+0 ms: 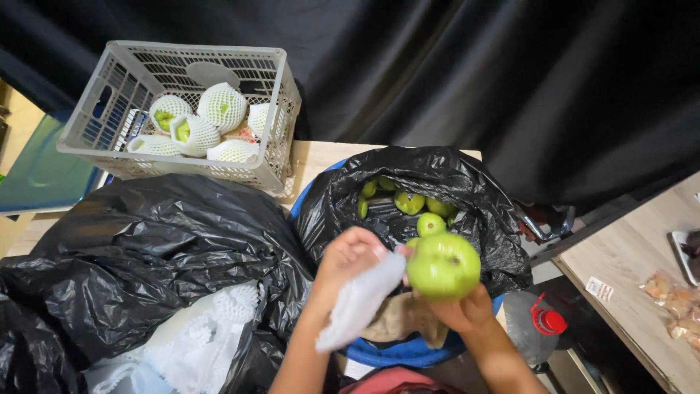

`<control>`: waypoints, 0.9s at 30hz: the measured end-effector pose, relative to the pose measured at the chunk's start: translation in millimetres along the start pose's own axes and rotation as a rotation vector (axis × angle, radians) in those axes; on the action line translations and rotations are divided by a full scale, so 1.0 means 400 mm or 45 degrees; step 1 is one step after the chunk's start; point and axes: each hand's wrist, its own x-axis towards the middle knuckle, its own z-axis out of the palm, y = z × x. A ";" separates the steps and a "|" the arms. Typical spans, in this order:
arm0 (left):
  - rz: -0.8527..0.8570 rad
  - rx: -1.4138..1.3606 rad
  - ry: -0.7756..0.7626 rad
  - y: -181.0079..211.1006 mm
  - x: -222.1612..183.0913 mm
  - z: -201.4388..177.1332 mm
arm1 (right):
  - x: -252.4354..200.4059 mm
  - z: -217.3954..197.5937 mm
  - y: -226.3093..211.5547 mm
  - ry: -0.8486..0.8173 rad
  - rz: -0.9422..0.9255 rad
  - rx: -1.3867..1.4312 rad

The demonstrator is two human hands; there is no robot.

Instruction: Wrapping green fruits in protective foam nets, trimming the excess net with scissors, and placing them into a plastic crate.

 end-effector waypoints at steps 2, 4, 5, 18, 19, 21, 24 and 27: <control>-0.057 0.105 -0.152 0.036 -0.025 0.065 | 0.008 0.029 -0.006 -0.032 -0.001 0.021; -0.113 0.212 -0.301 0.046 -0.052 0.123 | 0.015 0.074 0.008 -0.050 -0.001 0.032; -0.154 0.163 -0.448 0.036 -0.066 0.150 | 0.019 0.095 0.012 0.206 0.020 -0.101; 0.572 1.060 0.367 0.146 -0.051 0.194 | -0.039 0.016 0.044 0.332 0.132 -0.446; 0.570 1.060 0.369 0.141 -0.037 0.183 | -0.046 0.009 0.048 0.320 0.142 -0.465; 0.286 0.859 0.480 0.135 -0.006 0.160 | -0.054 -0.002 0.053 0.288 0.160 -0.504; 0.079 0.426 0.417 0.068 0.053 0.107 | -0.061 -0.003 0.053 0.247 0.180 -0.564; 0.046 0.402 0.268 -0.008 0.077 0.037 | -0.009 0.172 0.016 -0.209 -0.024 -0.482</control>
